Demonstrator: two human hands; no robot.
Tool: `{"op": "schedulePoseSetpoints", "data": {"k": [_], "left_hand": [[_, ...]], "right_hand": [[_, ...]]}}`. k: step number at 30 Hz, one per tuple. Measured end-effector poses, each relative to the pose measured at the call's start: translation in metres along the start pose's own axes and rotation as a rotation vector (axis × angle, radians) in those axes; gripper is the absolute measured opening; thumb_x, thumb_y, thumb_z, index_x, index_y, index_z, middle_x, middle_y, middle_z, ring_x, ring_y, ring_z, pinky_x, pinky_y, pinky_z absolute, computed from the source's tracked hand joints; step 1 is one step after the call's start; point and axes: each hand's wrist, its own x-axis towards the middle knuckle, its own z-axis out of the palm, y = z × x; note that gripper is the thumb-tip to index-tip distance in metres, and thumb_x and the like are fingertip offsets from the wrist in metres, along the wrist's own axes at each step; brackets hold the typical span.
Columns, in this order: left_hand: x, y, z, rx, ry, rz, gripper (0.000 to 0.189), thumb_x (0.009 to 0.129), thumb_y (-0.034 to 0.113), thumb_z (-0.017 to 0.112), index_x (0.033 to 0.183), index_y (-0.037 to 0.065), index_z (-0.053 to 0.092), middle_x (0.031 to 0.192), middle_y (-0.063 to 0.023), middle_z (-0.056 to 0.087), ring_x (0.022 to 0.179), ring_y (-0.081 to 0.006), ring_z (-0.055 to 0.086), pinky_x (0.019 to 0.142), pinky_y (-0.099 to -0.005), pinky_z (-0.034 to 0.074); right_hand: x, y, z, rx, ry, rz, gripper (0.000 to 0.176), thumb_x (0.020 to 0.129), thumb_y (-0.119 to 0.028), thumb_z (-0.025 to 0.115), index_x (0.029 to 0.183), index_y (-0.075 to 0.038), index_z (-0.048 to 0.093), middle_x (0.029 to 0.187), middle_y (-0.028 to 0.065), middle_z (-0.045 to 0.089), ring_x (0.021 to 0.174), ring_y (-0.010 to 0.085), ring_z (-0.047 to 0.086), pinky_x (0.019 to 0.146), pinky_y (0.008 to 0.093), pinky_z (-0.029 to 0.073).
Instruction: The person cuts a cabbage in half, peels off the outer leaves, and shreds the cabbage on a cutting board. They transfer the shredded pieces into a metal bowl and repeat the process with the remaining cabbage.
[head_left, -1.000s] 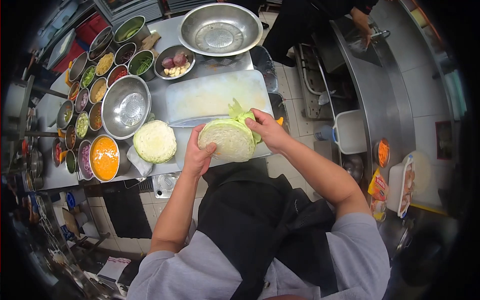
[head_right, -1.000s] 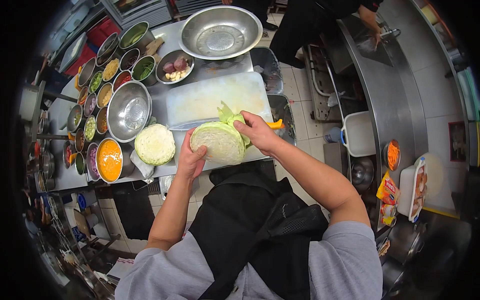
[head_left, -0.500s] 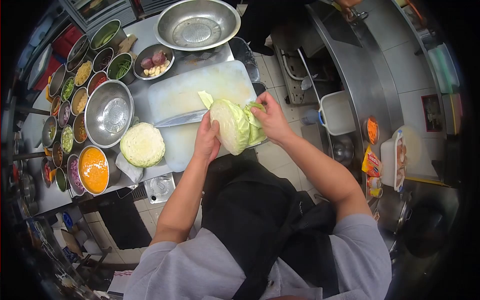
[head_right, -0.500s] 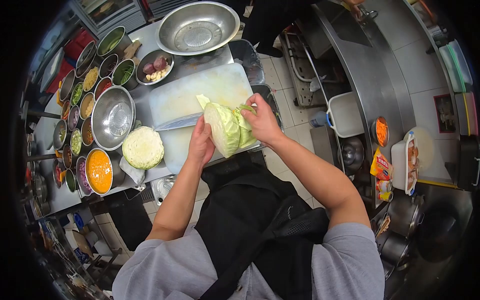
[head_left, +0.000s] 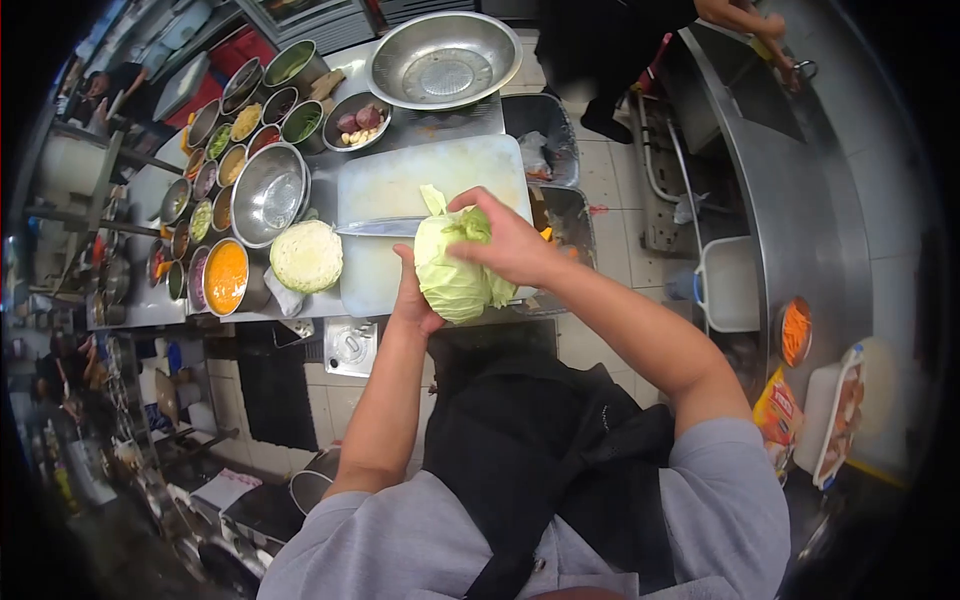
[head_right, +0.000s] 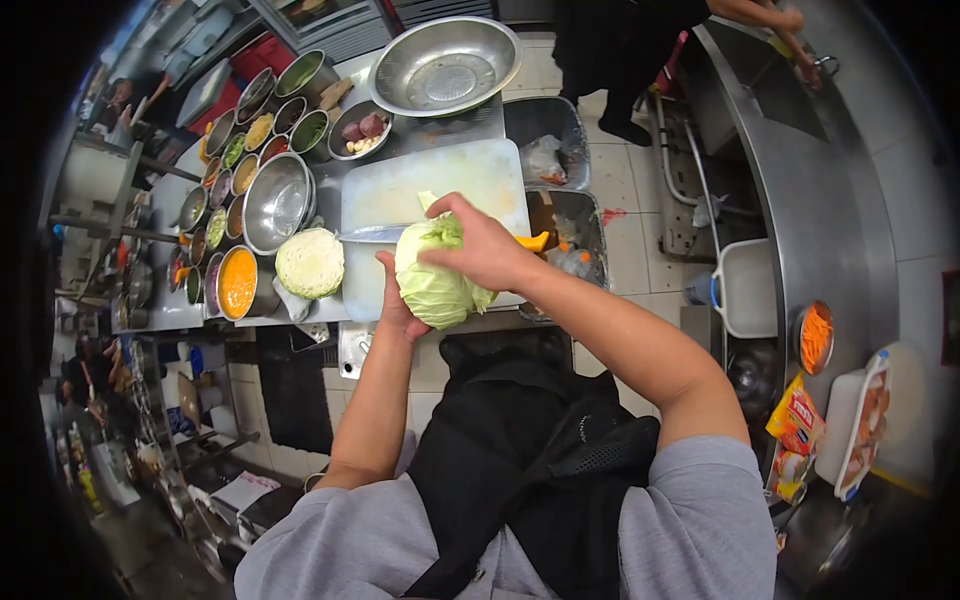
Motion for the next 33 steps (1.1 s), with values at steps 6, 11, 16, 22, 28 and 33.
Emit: {"op": "schedulePoseSetpoints", "data": {"k": [6, 11, 16, 22, 28, 33], "left_hand": [[0.019, -0.042, 0.015, -0.324, 0.050, 0.160, 0.098, 0.090, 0.083, 0.043, 0.158, 0.013, 0.035, 0.157, -0.0139, 0.045, 0.140, -0.0360, 0.049, 0.114, -0.0521, 0.044], [0.038, -0.051, 0.011, -0.415, -0.037, 0.169, 0.100, 0.086, 0.084, 0.050, 0.159, 0.017, 0.034, 0.159, -0.0153, 0.041, 0.142, -0.0388, 0.046, 0.104, -0.0758, 0.042], [0.041, -0.046, 0.019, -0.396, -0.248, 0.078, 0.100, 0.083, 0.084, 0.054, 0.159, 0.023, 0.035, 0.164, -0.0177, 0.032, 0.141, -0.0558, 0.039, 0.089, -0.0872, 0.041], [0.026, -0.058, 0.003, -0.461, -0.207, 0.113, 0.100, 0.083, 0.084, 0.055, 0.160, 0.026, 0.030, 0.163, -0.0180, 0.033, 0.140, -0.0588, 0.038, 0.091, -0.0846, 0.043], [0.025, -0.053, -0.008, -0.503, -0.170, 0.098, 0.101, 0.082, 0.084, 0.055, 0.162, 0.028, 0.027, 0.162, -0.0171, 0.035, 0.138, -0.0578, 0.040, 0.089, -0.0836, 0.045], [0.023, -0.046, -0.018, -0.360, -0.067, 0.153, 0.091, 0.095, 0.077, 0.041, 0.158, 0.012, 0.036, 0.154, -0.0154, 0.048, 0.137, -0.0397, 0.051, 0.109, -0.0597, 0.047]], "right_hand": [[-0.019, -0.013, -0.067, -0.314, -0.340, -0.051, 0.048, 0.087, -0.012, 0.071, 0.131, -0.010, 0.052, 0.091, 0.0251, 0.067, 0.092, 0.0422, 0.068, 0.081, 0.0455, 0.052], [-0.018, 0.034, -0.120, -0.374, -0.118, -0.105, 0.035, 0.089, -0.007, 0.064, 0.124, -0.006, 0.062, 0.098, 0.0222, 0.071, 0.095, 0.0395, 0.070, 0.085, 0.0446, 0.053], [-0.032, 0.088, -0.151, -0.383, 0.126, -0.017, 0.026, 0.092, -0.009, 0.063, 0.117, -0.004, 0.066, 0.099, 0.0239, 0.072, 0.095, 0.0405, 0.070, 0.086, 0.0456, 0.054], [-0.019, 0.145, -0.169, -0.455, 0.343, 0.108, 0.017, 0.093, -0.013, 0.066, 0.108, -0.006, 0.066, 0.094, 0.0234, 0.071, 0.095, 0.0446, 0.068, 0.083, 0.0491, 0.052], [0.005, 0.204, -0.142, -0.617, 0.046, 0.132, 0.030, 0.091, -0.019, 0.069, 0.119, -0.009, 0.064, 0.115, 0.0236, 0.068, 0.109, 0.0419, 0.065, 0.094, 0.0492, 0.051], [0.015, 0.118, -0.104, -0.680, -0.111, 0.041, 0.054, 0.091, -0.017, 0.071, 0.142, -0.011, 0.056, 0.142, 0.0177, 0.056, 0.126, 0.0380, 0.058, 0.109, 0.0453, 0.047]]}}
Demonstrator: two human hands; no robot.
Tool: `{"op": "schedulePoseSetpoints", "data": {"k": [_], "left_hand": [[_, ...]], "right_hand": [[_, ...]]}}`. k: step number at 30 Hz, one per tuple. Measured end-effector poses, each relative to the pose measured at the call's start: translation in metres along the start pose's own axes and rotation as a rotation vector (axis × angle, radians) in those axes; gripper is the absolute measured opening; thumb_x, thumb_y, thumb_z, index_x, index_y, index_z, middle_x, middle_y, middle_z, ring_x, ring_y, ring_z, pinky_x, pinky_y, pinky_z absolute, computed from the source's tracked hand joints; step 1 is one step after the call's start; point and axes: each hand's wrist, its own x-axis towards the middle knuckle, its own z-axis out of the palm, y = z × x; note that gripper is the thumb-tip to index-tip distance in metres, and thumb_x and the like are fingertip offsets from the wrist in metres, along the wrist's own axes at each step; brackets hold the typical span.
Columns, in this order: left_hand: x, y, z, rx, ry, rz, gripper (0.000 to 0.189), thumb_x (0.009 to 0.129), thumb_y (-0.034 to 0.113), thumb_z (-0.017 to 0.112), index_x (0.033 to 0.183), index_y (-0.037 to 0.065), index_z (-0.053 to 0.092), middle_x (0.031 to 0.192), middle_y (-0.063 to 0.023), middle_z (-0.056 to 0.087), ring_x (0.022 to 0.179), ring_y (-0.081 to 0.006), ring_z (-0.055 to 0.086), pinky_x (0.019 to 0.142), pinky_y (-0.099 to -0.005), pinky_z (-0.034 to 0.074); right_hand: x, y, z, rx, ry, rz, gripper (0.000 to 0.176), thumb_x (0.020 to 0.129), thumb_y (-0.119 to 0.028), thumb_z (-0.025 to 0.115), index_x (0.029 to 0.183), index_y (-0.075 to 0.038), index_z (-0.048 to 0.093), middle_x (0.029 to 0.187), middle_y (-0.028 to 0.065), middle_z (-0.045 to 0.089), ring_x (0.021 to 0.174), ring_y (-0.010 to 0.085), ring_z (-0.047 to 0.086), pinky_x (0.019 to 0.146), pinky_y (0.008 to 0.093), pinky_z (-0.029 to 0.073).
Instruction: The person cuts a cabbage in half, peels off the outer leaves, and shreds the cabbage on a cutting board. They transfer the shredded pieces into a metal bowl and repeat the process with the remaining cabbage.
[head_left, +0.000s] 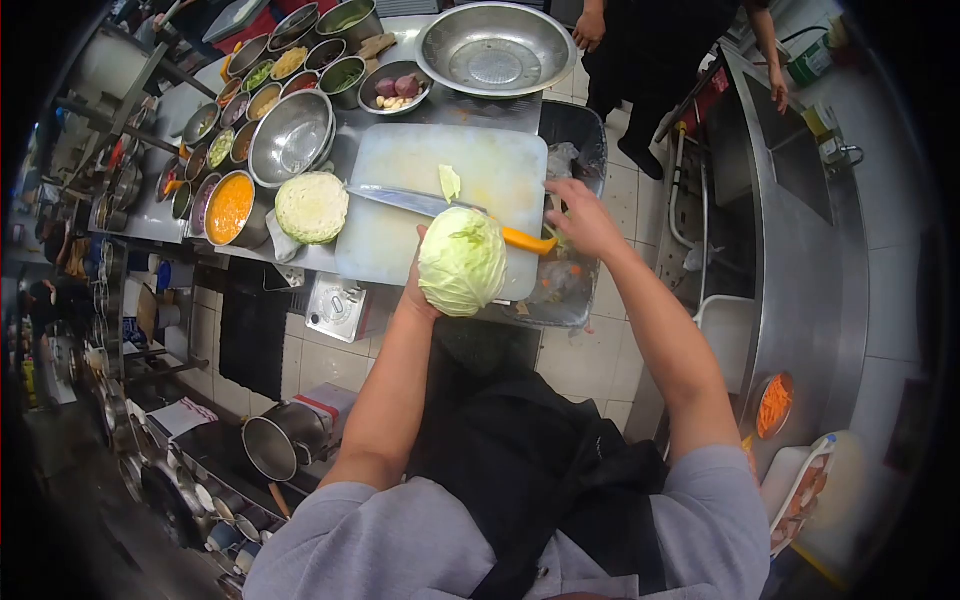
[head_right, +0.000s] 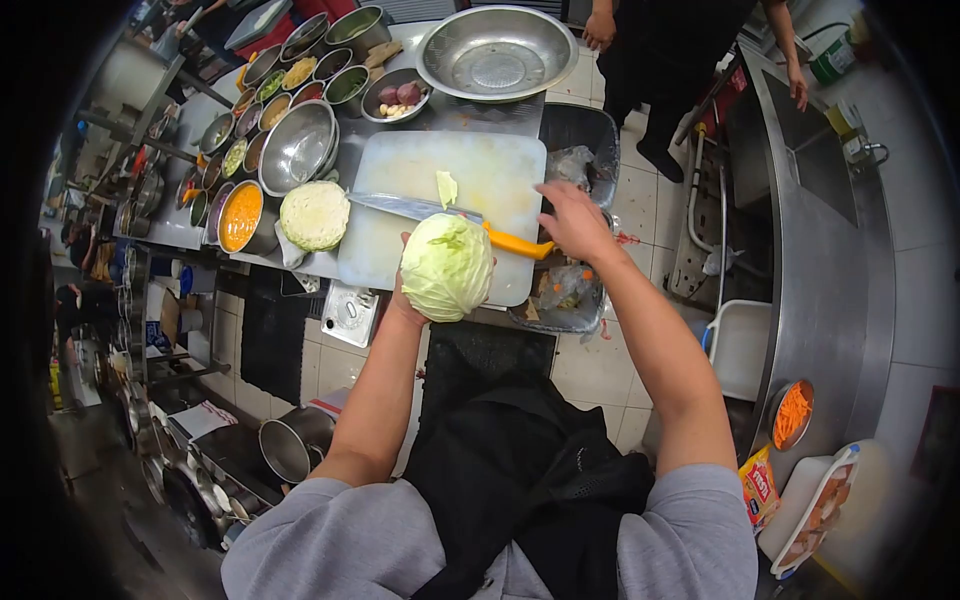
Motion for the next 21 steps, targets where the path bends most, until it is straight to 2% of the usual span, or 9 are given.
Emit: {"op": "schedulePoseSetpoints", "data": {"k": [2, 3, 4, 6, 9, 12, 17, 19, 21], "left_hand": [[-0.001, 0.009, 0.012, 0.130, -0.051, 0.001, 0.086, 0.101, 0.072, 0.035, 0.156, 0.007, 0.038, 0.150, -0.0151, 0.053, 0.137, -0.0321, 0.053, 0.113, -0.0494, 0.046], [-0.001, 0.012, 0.010, 0.123, -0.061, 0.003, 0.086, 0.101, 0.072, 0.035, 0.156, 0.007, 0.038, 0.150, -0.0151, 0.053, 0.137, -0.0321, 0.053, 0.113, -0.0494, 0.046], [-0.002, 0.015, 0.005, 0.125, -0.048, -0.021, 0.085, 0.101, 0.072, 0.034, 0.156, 0.008, 0.038, 0.150, -0.0151, 0.052, 0.137, -0.0324, 0.053, 0.112, -0.0507, 0.047], [-0.003, 0.020, 0.000, 0.034, -0.092, -0.065, 0.084, 0.102, 0.072, 0.030, 0.156, 0.009, 0.038, 0.150, -0.0150, 0.052, 0.135, -0.0325, 0.054, 0.112, -0.0510, 0.047], [-0.007, 0.030, 0.001, 0.004, -0.160, -0.097, 0.083, 0.102, 0.071, 0.029, 0.156, 0.009, 0.039, 0.149, -0.0142, 0.053, 0.134, -0.0306, 0.055, 0.111, -0.0485, 0.048], [-0.015, 0.043, 0.009, 0.112, -0.071, -0.103, 0.080, 0.103, 0.070, 0.033, 0.154, 0.009, 0.041, 0.148, -0.0141, 0.054, 0.134, -0.0313, 0.056, 0.111, -0.0488, 0.048], [-0.027, 0.062, 0.010, 0.218, -0.096, -0.163, 0.081, 0.103, 0.070, 0.031, 0.154, 0.008, 0.041, 0.148, -0.0132, 0.054, 0.133, -0.0293, 0.057, 0.112, -0.0469, 0.047], [-0.030, 0.067, 0.011, 0.248, -0.127, -0.193, 0.082, 0.103, 0.070, 0.030, 0.154, 0.008, 0.041, 0.149, -0.0130, 0.053, 0.134, -0.0289, 0.056, 0.112, -0.0470, 0.047], [-0.032, 0.069, 0.010, 0.176, -0.168, -0.234, 0.082, 0.103, 0.070, 0.029, 0.154, 0.007, 0.042, 0.148, -0.0137, 0.055, 0.131, -0.0277, 0.059, 0.109, -0.0452, 0.050]], "right_hand": [[-0.005, -0.065, -0.026, 0.162, 0.018, -0.261, 0.053, 0.090, -0.012, 0.071, 0.142, -0.010, 0.057, 0.141, 0.0161, 0.057, 0.128, 0.0376, 0.057, 0.109, 0.0438, 0.047], [-0.010, -0.093, -0.032, 0.205, -0.026, -0.369, 0.053, 0.090, -0.010, 0.072, 0.141, -0.010, 0.058, 0.140, 0.0151, 0.058, 0.129, 0.0369, 0.056, 0.108, 0.0428, 0.047], [-0.015, -0.117, -0.033, 0.192, -0.025, -0.367, 0.053, 0.090, -0.010, 0.072, 0.141, -0.010, 0.058, 0.140, 0.0151, 0.058, 0.129, 0.0369, 0.056, 0.108, 0.0428, 0.047], [-0.026, -0.153, -0.030, 0.037, -0.015, -0.514, 0.052, 0.086, -0.012, 0.076, 0.136, -0.009, 0.062, 0.137, 0.0131, 0.060, 0.129, 0.0342, 0.056, 0.107, 0.0410, 0.047], [-0.033, -0.172, -0.011, 0.012, 0.022, -0.447, 0.050, 0.083, -0.012, 0.078, 0.131, -0.008, 0.065, 0.135, 0.0116, 0.061, 0.128, 0.0330, 0.055, 0.107, 0.0412, 0.048], [-0.035, -0.187, -0.004, 0.018, 0.098, -0.418, 0.038, 0.084, -0.007, 0.076, 0.121, -0.006, 0.067, 0.124, 0.0096, 0.064, 0.119, 0.0313, 0.060, 0.100, 0.0414, 0.050], [-0.028, -0.215, -0.004, 0.058, 0.142, -0.341, 0.028, 0.084, -0.002, 0.074, 0.112, -0.003, 0.067, 0.109, 0.0101, 0.066, 0.104, 0.0303, 0.065, 0.090, 0.0403, 0.053], [-0.025, -0.220, -0.004, 0.158, 0.043, -0.227, 0.024, 0.084, -0.001, 0.073, 0.106, -0.001, 0.067, 0.102, 0.0119, 0.065, 0.096, 0.0315, 0.066, 0.085, 0.0400, 0.054], [-0.019, -0.224, -0.006, 0.189, -0.010, -0.184, 0.020, 0.084, -0.003, 0.072, 0.103, -0.001, 0.065, 0.099, 0.0134, 0.064, 0.097, 0.0338, 0.064, 0.085, 0.0419, 0.052]]}}
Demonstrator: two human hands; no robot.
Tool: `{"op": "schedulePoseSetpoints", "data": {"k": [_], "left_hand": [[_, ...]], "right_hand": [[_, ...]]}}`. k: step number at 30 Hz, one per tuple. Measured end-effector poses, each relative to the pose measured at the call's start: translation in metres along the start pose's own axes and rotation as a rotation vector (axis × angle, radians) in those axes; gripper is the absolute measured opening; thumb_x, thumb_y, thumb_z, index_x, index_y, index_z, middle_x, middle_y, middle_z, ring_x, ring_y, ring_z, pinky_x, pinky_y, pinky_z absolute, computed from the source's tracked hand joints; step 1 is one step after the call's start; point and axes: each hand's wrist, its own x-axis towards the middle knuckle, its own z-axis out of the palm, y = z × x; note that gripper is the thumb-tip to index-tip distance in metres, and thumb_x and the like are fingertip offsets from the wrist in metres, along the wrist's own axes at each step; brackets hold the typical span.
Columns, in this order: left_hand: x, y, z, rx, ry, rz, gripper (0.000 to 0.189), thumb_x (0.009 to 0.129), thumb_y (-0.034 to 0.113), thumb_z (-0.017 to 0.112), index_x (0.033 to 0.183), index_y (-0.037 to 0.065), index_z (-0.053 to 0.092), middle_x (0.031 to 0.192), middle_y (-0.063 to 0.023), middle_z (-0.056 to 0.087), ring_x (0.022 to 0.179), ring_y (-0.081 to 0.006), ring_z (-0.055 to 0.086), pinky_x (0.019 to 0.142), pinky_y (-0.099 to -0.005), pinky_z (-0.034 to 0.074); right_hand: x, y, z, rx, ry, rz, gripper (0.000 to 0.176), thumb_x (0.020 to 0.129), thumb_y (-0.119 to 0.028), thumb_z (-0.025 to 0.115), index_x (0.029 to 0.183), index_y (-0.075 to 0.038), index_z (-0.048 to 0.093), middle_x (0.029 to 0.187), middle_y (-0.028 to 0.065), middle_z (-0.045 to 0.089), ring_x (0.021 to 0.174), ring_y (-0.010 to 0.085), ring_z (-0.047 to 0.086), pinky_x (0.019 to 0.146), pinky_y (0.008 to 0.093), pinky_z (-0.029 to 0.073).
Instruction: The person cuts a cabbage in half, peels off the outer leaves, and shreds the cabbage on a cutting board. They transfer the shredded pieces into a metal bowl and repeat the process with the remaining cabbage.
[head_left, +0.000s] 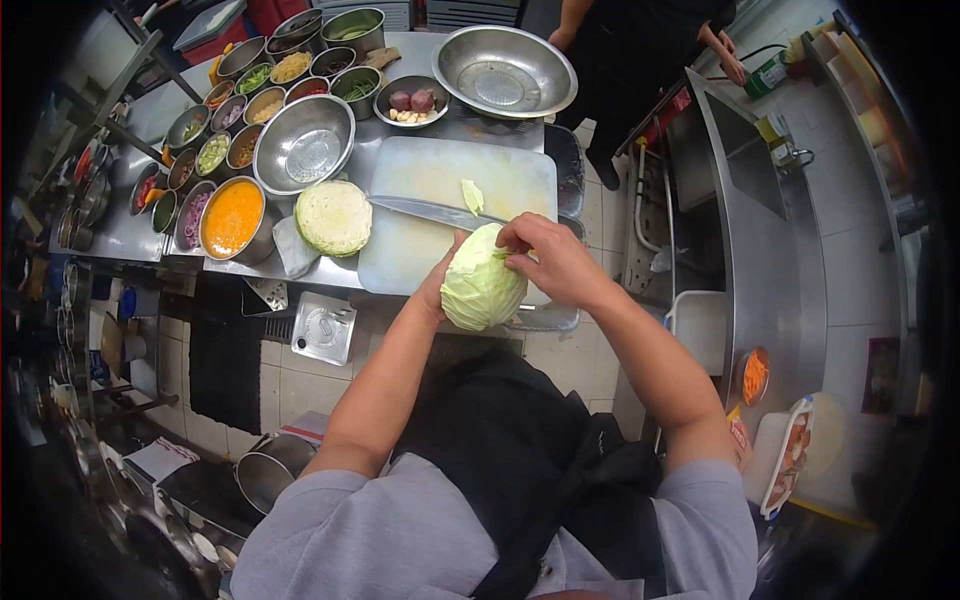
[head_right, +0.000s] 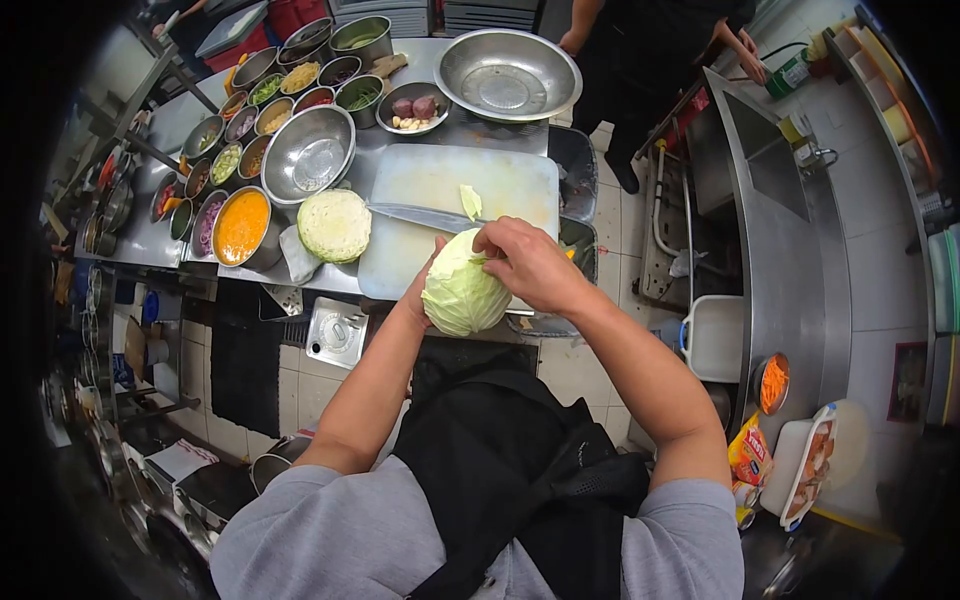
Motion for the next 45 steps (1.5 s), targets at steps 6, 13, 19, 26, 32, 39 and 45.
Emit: {"op": "schedulePoseSetpoints", "data": {"k": [6, 13, 19, 26, 32, 39, 45], "left_hand": [[-0.004, -0.002, -0.009, 0.085, 0.026, -0.036, 0.084, 0.102, 0.071, 0.028, 0.157, 0.009, 0.037, 0.152, -0.0127, 0.051, 0.137, -0.0290, 0.053, 0.113, -0.0471, 0.046], [-0.003, -0.010, -0.009, -0.127, 0.046, 0.008, 0.083, 0.101, 0.074, 0.027, 0.152, 0.011, 0.044, 0.144, -0.0129, 0.058, 0.125, -0.0317, 0.063, 0.101, -0.0547, 0.055], [0.004, -0.013, -0.016, -0.195, -0.038, 0.037, 0.094, 0.091, 0.085, 0.036, 0.156, 0.018, 0.039, 0.153, -0.0167, 0.048, 0.132, -0.0465, 0.054, 0.090, -0.0774, 0.050], [-0.010, -0.001, -0.024, -0.340, -0.018, 0.120, 0.096, 0.089, 0.085, 0.040, 0.159, 0.019, 0.034, 0.159, -0.0186, 0.040, 0.139, -0.0506, 0.044, 0.091, -0.0816, 0.046], [-0.020, 0.010, -0.034, -0.379, -0.057, 0.101, 0.101, 0.086, 0.086, 0.047, 0.161, 0.019, 0.030, 0.162, -0.0188, 0.035, 0.141, -0.0576, 0.038, 0.094, -0.0841, 0.041], [-0.024, 0.005, -0.022, -0.350, -0.118, 0.094, 0.098, 0.089, 0.083, 0.047, 0.159, 0.016, 0.034, 0.160, -0.0194, 0.038, 0.139, -0.0544, 0.042, 0.098, -0.0801, 0.042], [-0.029, 0.011, -0.020, -0.176, 0.129, 0.174, 0.084, 0.100, 0.071, 0.040, 0.155, 0.006, 0.041, 0.152, -0.0183, 0.050, 0.136, -0.0372, 0.053, 0.112, -0.0553, 0.046]], "right_hand": [[0.009, -0.005, 0.002, -0.099, -0.113, 0.003, 0.012, 0.086, -0.005, 0.067, 0.093, 0.000, 0.058, 0.094, 0.0160, 0.063, 0.096, 0.0377, 0.061, 0.085, 0.0450, 0.049], [-0.006, -0.004, 0.003, -0.071, -0.024, -0.071, 0.010, 0.090, -0.003, 0.063, 0.097, -0.001, 0.056, 0.094, 0.0148, 0.063, 0.095, 0.0365, 0.062, 0.083, 0.0438, 0.049], [-0.026, -0.004, 0.000, 0.111, 0.030, 0.078, 0.008, 0.095, 0.001, 0.059, 0.101, -0.001, 0.054, 0.091, 0.0166, 0.067, 0.087, 0.0339, 0.067, 0.077, 0.0391, 0.052], [-0.049, 0.037, -0.011, 0.299, 0.170, 0.156, 0.009, 0.097, 0.002, 0.055, 0.105, -0.002, 0.055, 0.091, 0.0078, 0.062, 0.084, 0.0167, 0.063, 0.077, 0.0318, 0.052], [-0.058, 0.080, -0.033, 0.226, 0.352, 0.293, 0.010, 0.096, 0.000, 0.056, 0.106, -0.002, 0.057, 0.089, 0.0144, 0.063, 0.082, 0.0276, 0.065, 0.078, 0.0362, 0.052], [-0.057, 0.197, -0.024, -0.409, 0.365, 0.431, 0.020, 0.092, -0.002, 0.056, 0.110, -0.004, 0.064, 0.106, 0.0188, 0.067, 0.108, 0.0421, 0.064, 0.092, 0.0475, 0.050], [-0.020, 0.148, -0.014, -0.353, 0.298, 0.261, 0.031, 0.092, -0.009, 0.066, 0.123, -0.008, 0.067, 0.112, 0.0162, 0.066, 0.107, 0.0388, 0.065, 0.096, 0.0440, 0.051]]}}
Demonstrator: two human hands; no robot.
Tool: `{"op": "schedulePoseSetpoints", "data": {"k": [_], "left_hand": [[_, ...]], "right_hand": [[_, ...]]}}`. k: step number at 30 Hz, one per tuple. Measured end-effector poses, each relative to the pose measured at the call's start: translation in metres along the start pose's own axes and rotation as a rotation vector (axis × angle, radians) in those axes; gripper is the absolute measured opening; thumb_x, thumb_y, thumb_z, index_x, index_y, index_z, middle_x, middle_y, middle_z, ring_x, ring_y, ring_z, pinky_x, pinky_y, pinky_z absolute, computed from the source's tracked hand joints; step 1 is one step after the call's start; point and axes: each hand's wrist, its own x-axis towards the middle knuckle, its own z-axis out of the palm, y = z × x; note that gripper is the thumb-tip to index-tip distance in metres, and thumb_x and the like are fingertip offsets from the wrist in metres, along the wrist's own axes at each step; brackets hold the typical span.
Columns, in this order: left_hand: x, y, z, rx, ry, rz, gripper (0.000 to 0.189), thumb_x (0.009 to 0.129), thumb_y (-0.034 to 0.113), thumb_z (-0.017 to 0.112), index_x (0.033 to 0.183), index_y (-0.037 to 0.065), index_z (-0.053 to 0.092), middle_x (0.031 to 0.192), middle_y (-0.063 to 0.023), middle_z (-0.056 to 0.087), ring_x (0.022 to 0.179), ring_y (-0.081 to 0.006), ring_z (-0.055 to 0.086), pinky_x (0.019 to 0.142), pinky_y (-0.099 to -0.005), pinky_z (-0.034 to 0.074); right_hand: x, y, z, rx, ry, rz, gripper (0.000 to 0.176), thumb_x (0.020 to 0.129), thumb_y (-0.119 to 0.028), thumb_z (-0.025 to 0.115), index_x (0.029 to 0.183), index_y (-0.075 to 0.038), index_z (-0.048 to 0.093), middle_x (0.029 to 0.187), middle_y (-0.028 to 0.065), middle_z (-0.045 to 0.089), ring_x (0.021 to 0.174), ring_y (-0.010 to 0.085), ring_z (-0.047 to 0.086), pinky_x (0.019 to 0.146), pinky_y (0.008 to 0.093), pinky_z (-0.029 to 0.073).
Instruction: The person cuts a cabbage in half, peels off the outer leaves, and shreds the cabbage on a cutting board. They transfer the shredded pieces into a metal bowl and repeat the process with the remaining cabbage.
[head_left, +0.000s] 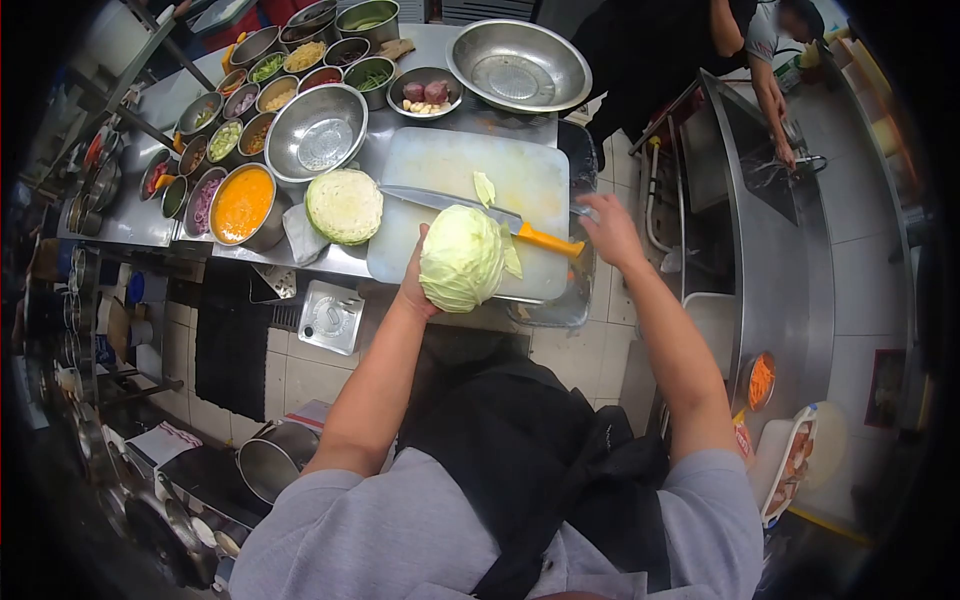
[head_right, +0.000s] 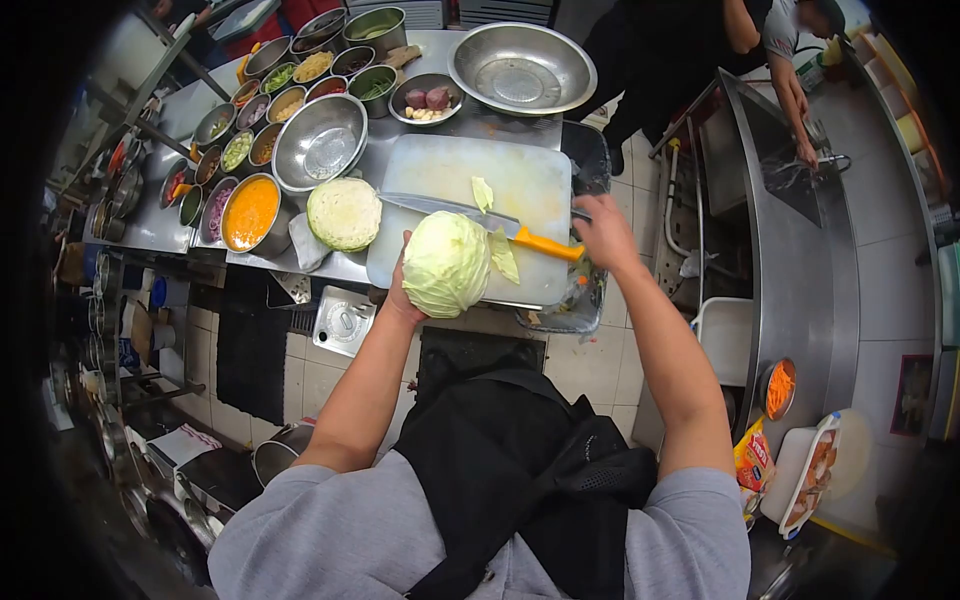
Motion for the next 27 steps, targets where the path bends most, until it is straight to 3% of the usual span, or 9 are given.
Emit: {"op": "schedulePoseSetpoints", "data": {"k": [1, 4, 7, 10, 17, 20, 23, 25, 27], "left_hand": [[-0.001, -0.001, 0.002, 0.057, 0.010, 0.023, 0.081, 0.102, 0.069, 0.038, 0.154, 0.006, 0.042, 0.151, -0.0174, 0.052, 0.136, -0.0337, 0.054, 0.114, -0.0497, 0.046], [0.002, -0.005, 0.002, 0.121, 0.002, 0.063, 0.085, 0.101, 0.072, 0.036, 0.154, 0.006, 0.041, 0.151, -0.0175, 0.051, 0.135, -0.0339, 0.055, 0.112, -0.0508, 0.047], [0.003, -0.009, 0.008, 0.044, -0.081, 0.088, 0.087, 0.101, 0.073, 0.034, 0.155, 0.006, 0.039, 0.150, -0.0174, 0.052, 0.134, -0.0337, 0.056, 0.112, -0.0507, 0.048], [-0.002, -0.006, 0.010, -0.052, -0.106, 0.082, 0.088, 0.100, 0.074, 0.033, 0.155, 0.006, 0.038, 0.150, -0.0172, 0.052, 0.132, -0.0338, 0.057, 0.111, -0.0509, 0.048], [-0.011, 0.002, 0.000, -0.172, -0.156, 0.057, 0.088, 0.100, 0.075, 0.034, 0.154, 0.006, 0.040, 0.149, -0.0184, 0.053, 0.133, -0.0350, 0.057, 0.111, -0.0516, 0.048], [-0.018, 0.012, 0.000, -0.061, -0.092, -0.006, 0.089, 0.099, 0.076, 0.034, 0.154, 0.006, 0.040, 0.149, -0.0185, 0.053, 0.133, -0.0353, 0.057, 0.111, -0.0518, 0.048], [-0.021, 0.016, -0.003, -0.080, -0.145, -0.142, 0.092, 0.097, 0.078, 0.035, 0.156, 0.007, 0.038, 0.151, -0.0188, 0.051, 0.133, -0.0372, 0.056, 0.110, -0.0545, 0.048], [-0.022, 0.018, -0.005, -0.104, -0.246, -0.242, 0.098, 0.093, 0.082, 0.036, 0.157, 0.009, 0.035, 0.153, -0.0194, 0.048, 0.134, -0.0409, 0.055, 0.106, -0.0631, 0.049], [-0.022, 0.018, -0.009, -0.114, -0.254, -0.259, 0.100, 0.090, 0.084, 0.037, 0.158, 0.010, 0.034, 0.155, -0.0196, 0.046, 0.134, -0.0431, 0.054, 0.102, -0.0682, 0.049]], "right_hand": [[0.004, -0.021, 0.001, 0.131, -0.054, -0.060, 0.032, 0.091, -0.010, 0.068, 0.123, -0.009, 0.068, 0.114, 0.0165, 0.065, 0.104, 0.0362, 0.066, 0.094, 0.0420, 0.053], [-0.001, -0.109, -0.006, 0.403, -0.258, -0.125, 0.033, 0.093, -0.013, 0.071, 0.126, -0.009, 0.068, 0.116, 0.0155, 0.061, 0.092, 0.0285, 0.066, 0.084, 0.0377, 0.054], [-0.016, -0.154, 0.000, 0.371, -0.284, -0.261, 0.033, 0.094, -0.013, 0.072, 0.126, -0.009, 0.068, 0.113, 0.0135, 0.058, 0.087, 0.0261, 0.065, 0.081, 0.0377, 0.054], [-0.022, -0.161, 0.005, 0.360, -0.213, -0.303, 0.032, 0.094, -0.011, 0.072, 0.126, -0.006, 0.069, 0.111, 0.0106, 0.055, 0.085, 0.0205, 0.063, 0.078, 0.0344, 0.053], [-0.013, -0.156, 0.009, 0.405, -0.213, -0.380, 0.026, 0.093, -0.007, 0.072, 0.119, -0.006, 0.068, 0.110, 0.0096, 0.055, 0.088, 0.0205, 0.062, 0.078, 0.0339, 0.053], [-0.001, -0.161, -0.007, 0.413, -0.344, -0.440, 0.025, 0.092, -0.008, 0.073, 0.115, -0.005, 0.067, 0.108, 0.0085, 0.055, 0.088, 0.0201, 0.062, 0.078, 0.0334, 0.052], [0.002, -0.175, -0.025, 0.330, -0.530, -0.466, 0.028, 0.089, -0.012, 0.077, 0.113, -0.008, 0.064, 0.109, 0.0107, 0.056, 0.097, 0.0281, 0.063, 0.083, 0.0393, 0.052], [0.002, -0.180, -0.028, 0.274, -0.657, -0.468, 0.035, 0.085, -0.015, 0.080, 0.113, -0.010, 0.061, 0.109, 0.0096, 0.055, 0.098, 0.0286, 0.062, 0.084, 0.0406, 0.050], [0.000, -0.180, -0.028, 0.281, -0.648, -0.495, 0.035, 0.083, -0.015, 0.082, 0.111, -0.008, 0.061, 0.109, 0.0085, 0.054, 0.094, 0.0253, 0.061, 0.081, 0.0381, 0.051]]}}
